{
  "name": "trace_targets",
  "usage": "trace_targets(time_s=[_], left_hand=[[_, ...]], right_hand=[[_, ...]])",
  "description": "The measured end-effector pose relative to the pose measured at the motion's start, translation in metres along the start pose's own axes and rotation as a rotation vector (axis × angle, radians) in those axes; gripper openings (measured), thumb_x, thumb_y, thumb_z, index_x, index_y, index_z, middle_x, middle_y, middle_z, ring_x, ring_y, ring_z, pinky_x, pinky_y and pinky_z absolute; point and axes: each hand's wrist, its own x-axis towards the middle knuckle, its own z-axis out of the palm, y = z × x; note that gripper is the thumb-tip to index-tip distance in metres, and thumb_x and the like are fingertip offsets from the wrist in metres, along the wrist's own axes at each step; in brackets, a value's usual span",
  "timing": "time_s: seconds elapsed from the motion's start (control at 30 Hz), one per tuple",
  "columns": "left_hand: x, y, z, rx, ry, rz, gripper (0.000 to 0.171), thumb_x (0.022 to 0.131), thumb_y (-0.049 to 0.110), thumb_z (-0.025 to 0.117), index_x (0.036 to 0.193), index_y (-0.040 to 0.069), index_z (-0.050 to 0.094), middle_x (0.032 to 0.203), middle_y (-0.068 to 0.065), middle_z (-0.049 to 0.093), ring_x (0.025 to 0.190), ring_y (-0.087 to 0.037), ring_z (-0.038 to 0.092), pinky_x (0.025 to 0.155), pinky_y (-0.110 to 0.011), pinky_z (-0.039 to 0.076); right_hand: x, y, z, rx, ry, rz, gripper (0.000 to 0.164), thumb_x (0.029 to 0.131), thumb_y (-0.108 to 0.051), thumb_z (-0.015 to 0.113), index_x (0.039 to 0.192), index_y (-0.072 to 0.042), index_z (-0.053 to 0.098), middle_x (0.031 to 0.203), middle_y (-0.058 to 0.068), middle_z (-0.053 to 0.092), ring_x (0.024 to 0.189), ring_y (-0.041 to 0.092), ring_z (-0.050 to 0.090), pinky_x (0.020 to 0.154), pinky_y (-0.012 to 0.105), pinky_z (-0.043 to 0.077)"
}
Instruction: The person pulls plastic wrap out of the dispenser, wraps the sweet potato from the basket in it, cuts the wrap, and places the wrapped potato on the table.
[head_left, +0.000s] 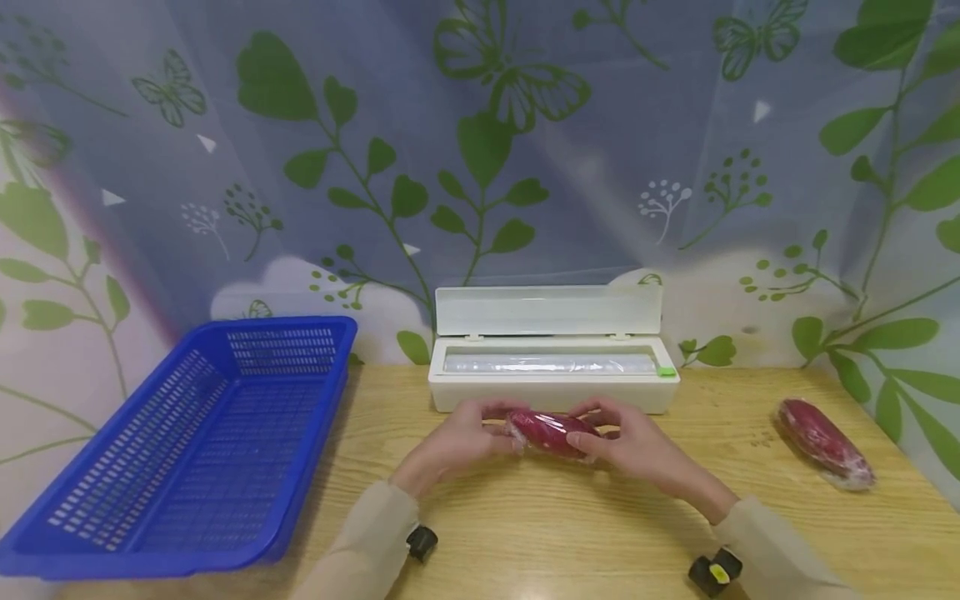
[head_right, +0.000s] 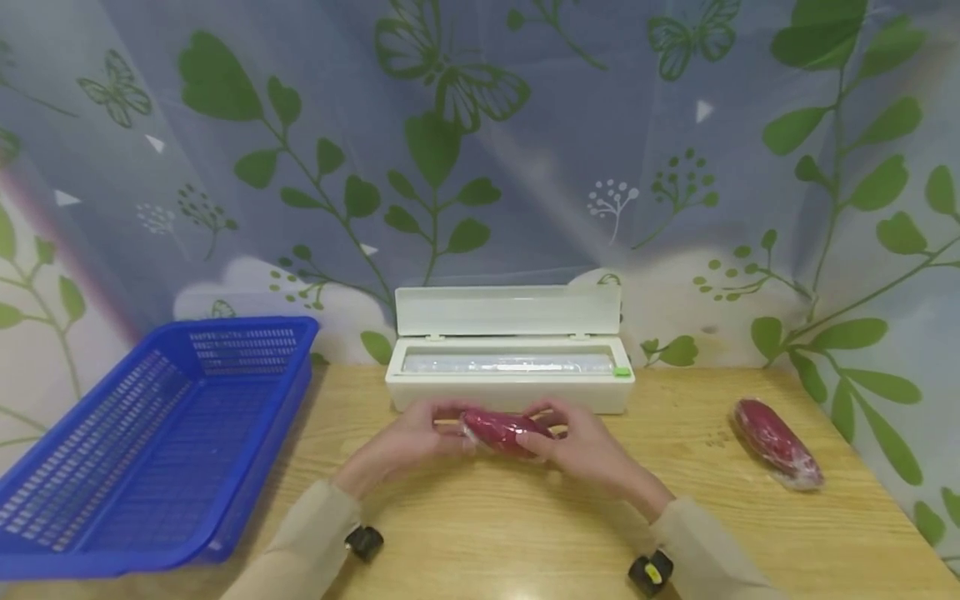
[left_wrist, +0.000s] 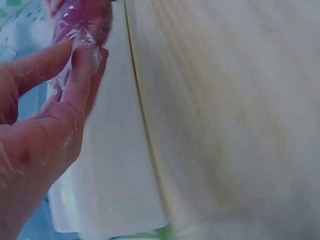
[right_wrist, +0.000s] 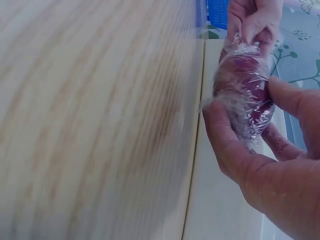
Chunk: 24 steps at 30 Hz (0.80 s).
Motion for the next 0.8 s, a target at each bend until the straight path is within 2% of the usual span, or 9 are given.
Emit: trace_targets(time_s=[0.07,0.13,0.2,0.23,0.3,0.43,0.57,0.67,0.8], left_hand=[[0.000,0.003,0.002,0.222,-0.003,0.094,0.052,0.088,-0.005,0.072,0.137,0.000,0.059,0.132,-0.017,0.066,0.110,-0.025,0.072,0.091,-0.028,0.060],[-0.002,0.008,0.005,0.469,0.009,0.185,0.047,0.089,0.001,0.074,0.134,0.004,0.062,0.130,-0.011,0.069,0.113,-0.021,0.072,0.093,-0.025,0.059],[-0.003,0.012,0.008,0.709,0.033,0.266,0.036,0.091,0.006,0.074,0.126,0.007,0.068,0.120,-0.007,0.074,0.105,-0.015,0.072,0.091,-0.022,0.057],[-0.004,0.013,0.009,0.807,0.047,0.293,0.029,0.092,0.008,0.075,0.121,0.008,0.070,0.113,-0.004,0.076,0.098,-0.011,0.071,0.089,-0.020,0.057],[-0.006,0.013,0.011,0.918,0.059,0.316,0.019,0.093,0.009,0.074,0.111,0.009,0.071,0.103,-0.002,0.076,0.087,-0.006,0.067,0.081,-0.018,0.056],[-0.008,0.011,0.011,1.034,0.062,0.333,0.009,0.092,0.011,0.075,0.100,0.008,0.071,0.091,-0.001,0.074,0.073,-0.001,0.060,0.067,-0.013,0.052],[-0.009,0.012,0.011,1.049,-0.014,0.301,0.015,0.090,0.017,0.079,0.101,0.008,0.074,0.085,0.001,0.073,0.066,0.000,0.052,0.062,-0.013,0.048],[-0.011,0.014,0.011,1.001,-0.083,0.241,0.027,0.088,0.022,0.082,0.110,0.008,0.075,0.086,0.004,0.073,0.066,0.001,0.052,0.061,-0.013,0.048],[-0.015,0.016,0.015,1.033,-0.068,0.220,0.029,0.087,0.024,0.082,0.110,0.008,0.076,0.091,0.003,0.076,0.070,0.001,0.057,0.069,-0.016,0.051]], right_hand=[[0.000,0.000,-0.001,0.030,0.003,-0.005,0.039,0.096,-0.024,0.072,0.127,-0.002,0.062,0.124,0.024,0.066,0.100,0.027,0.071,0.075,0.035,0.063],[-0.001,-0.002,-0.002,-0.004,-0.001,-0.017,0.042,0.094,-0.025,0.075,0.128,-0.002,0.063,0.126,0.023,0.066,0.102,0.026,0.071,0.078,0.033,0.063],[-0.003,-0.004,-0.003,-0.085,-0.008,-0.040,0.049,0.089,-0.024,0.080,0.130,-0.003,0.062,0.126,0.021,0.066,0.101,0.024,0.071,0.080,0.029,0.062],[-0.004,-0.006,-0.002,-0.136,-0.012,-0.054,0.053,0.086,-0.022,0.083,0.131,-0.003,0.062,0.126,0.021,0.067,0.100,0.023,0.071,0.079,0.027,0.061],[-0.007,-0.008,-0.001,-0.241,-0.027,-0.107,0.059,0.081,-0.018,0.087,0.132,-0.003,0.061,0.124,0.019,0.068,0.095,0.018,0.070,0.078,0.024,0.060],[-0.011,-0.013,0.004,-0.418,-0.014,-0.217,0.056,0.077,-0.004,0.085,0.128,-0.004,0.063,0.116,0.013,0.071,0.092,0.014,0.067,0.074,0.020,0.058],[-0.011,-0.013,0.009,-0.562,0.020,-0.290,0.049,0.075,0.001,0.085,0.120,-0.008,0.066,0.110,0.007,0.074,0.093,0.015,0.068,0.077,0.024,0.059],[-0.012,-0.011,0.011,-0.665,0.023,-0.322,0.048,0.072,0.000,0.087,0.115,-0.007,0.067,0.106,0.006,0.075,0.092,0.018,0.071,0.080,0.032,0.061],[-0.015,-0.013,0.011,-0.756,0.016,-0.359,0.052,0.069,-0.007,0.092,0.115,-0.004,0.069,0.107,0.009,0.076,0.094,0.024,0.072,0.085,0.040,0.061]])
